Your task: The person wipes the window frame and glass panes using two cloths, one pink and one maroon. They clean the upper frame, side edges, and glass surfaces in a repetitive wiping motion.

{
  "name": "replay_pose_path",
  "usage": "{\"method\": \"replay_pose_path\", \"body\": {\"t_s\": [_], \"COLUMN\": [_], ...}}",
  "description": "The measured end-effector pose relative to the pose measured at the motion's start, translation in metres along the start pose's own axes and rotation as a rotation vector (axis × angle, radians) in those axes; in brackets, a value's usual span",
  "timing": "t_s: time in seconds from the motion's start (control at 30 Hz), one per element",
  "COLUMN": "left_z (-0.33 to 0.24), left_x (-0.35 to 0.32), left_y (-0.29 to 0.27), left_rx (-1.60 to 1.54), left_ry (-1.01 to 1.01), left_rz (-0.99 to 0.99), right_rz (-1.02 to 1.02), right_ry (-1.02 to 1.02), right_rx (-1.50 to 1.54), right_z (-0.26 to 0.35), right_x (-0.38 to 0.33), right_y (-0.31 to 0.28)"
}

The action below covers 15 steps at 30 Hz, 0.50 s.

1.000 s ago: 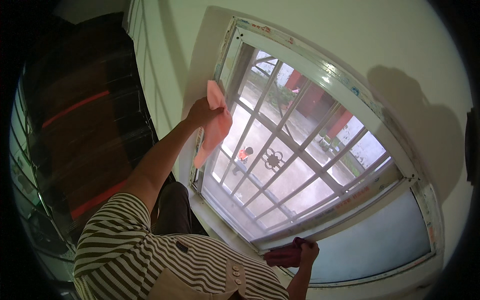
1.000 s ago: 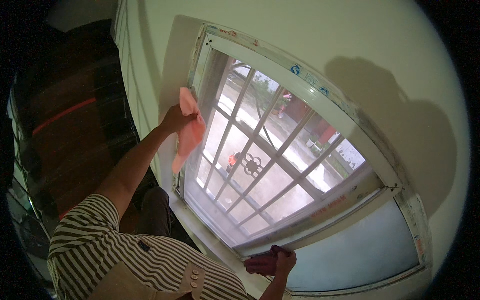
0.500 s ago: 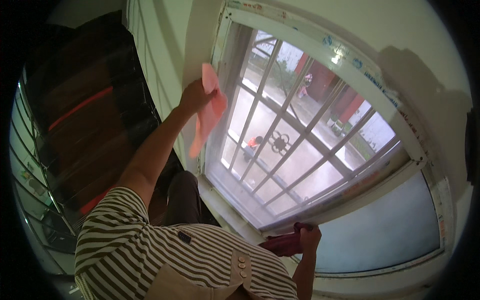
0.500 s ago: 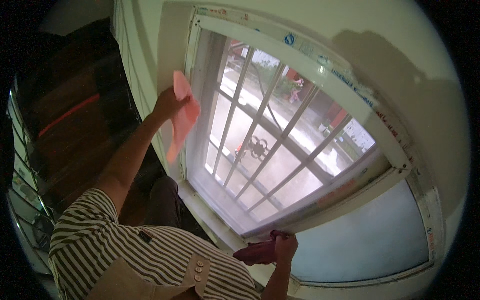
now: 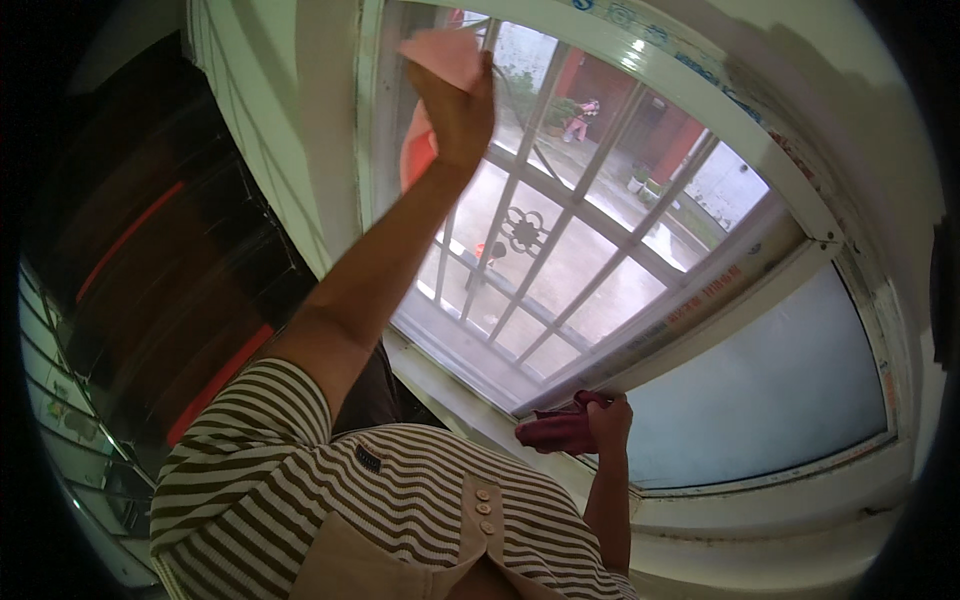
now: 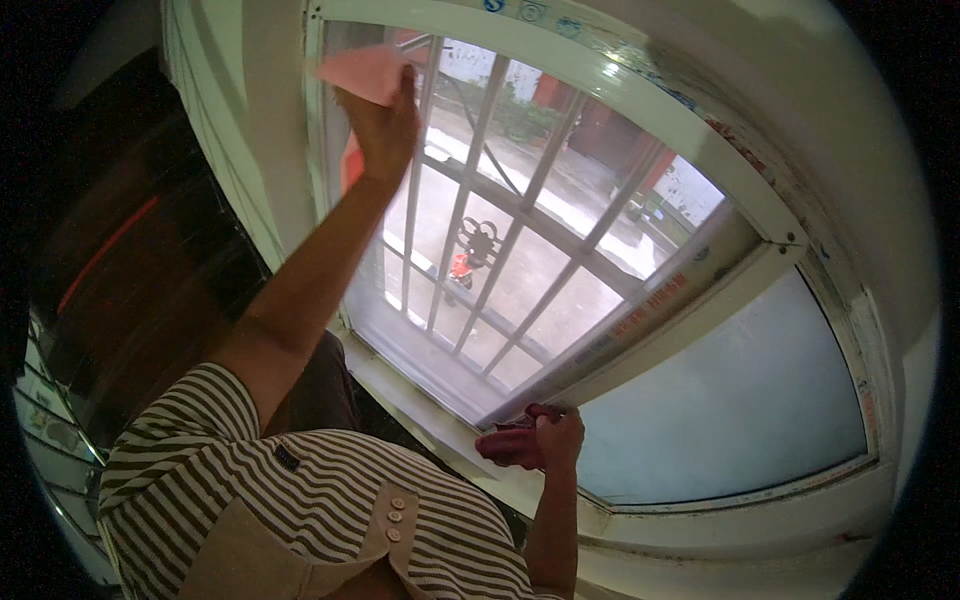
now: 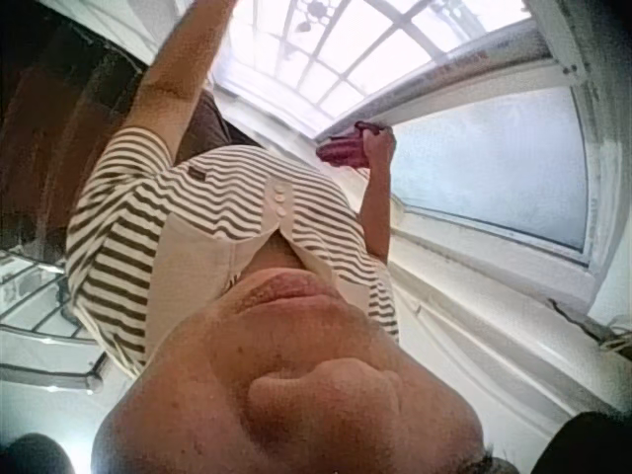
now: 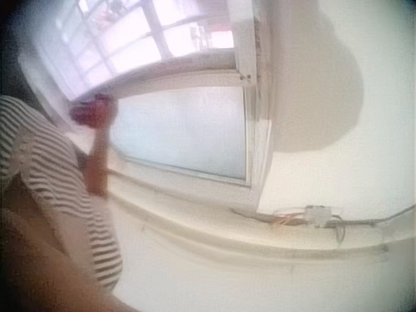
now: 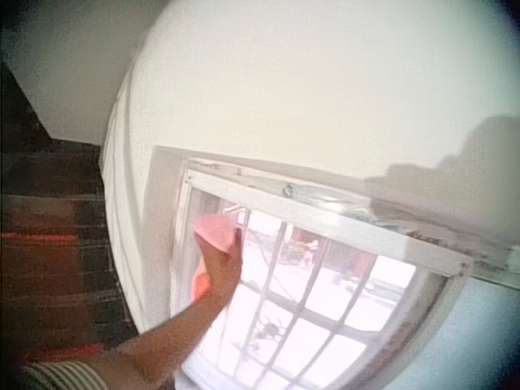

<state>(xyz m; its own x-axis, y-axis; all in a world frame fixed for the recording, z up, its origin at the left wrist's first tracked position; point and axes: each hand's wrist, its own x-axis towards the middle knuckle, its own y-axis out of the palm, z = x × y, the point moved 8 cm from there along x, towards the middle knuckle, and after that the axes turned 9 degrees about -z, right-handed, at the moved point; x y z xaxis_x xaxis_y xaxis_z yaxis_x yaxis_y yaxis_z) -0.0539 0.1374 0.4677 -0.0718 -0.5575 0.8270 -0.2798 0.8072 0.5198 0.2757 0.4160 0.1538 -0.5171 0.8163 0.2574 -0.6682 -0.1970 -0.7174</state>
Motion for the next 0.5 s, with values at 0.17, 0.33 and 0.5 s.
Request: {"method": "replay_pose_path", "body": {"t_s": [0.17, 0.33, 0.5], "left_z": [-0.082, -0.231, -0.264], "left_x": [-0.075, -0.126, -0.145], "left_y": [0.052, 0.058, 0.066], "left_rx": [-0.609, -0.755, -0.804], "left_ry": [-0.388, 0.135, 0.23], "left_rz": [0.163, 0.351, 0.588], "right_rz": [-0.019, -0.027, -0.05], "right_ry": [0.011, 0.022, 0.005], "right_rx": [-0.101, -0.063, -0.071], "right_z": [0.007, 0.004, 0.0], "right_x": [-0.002, -0.001, -0.001], "right_y": [-0.003, 0.001, 0.005]}}
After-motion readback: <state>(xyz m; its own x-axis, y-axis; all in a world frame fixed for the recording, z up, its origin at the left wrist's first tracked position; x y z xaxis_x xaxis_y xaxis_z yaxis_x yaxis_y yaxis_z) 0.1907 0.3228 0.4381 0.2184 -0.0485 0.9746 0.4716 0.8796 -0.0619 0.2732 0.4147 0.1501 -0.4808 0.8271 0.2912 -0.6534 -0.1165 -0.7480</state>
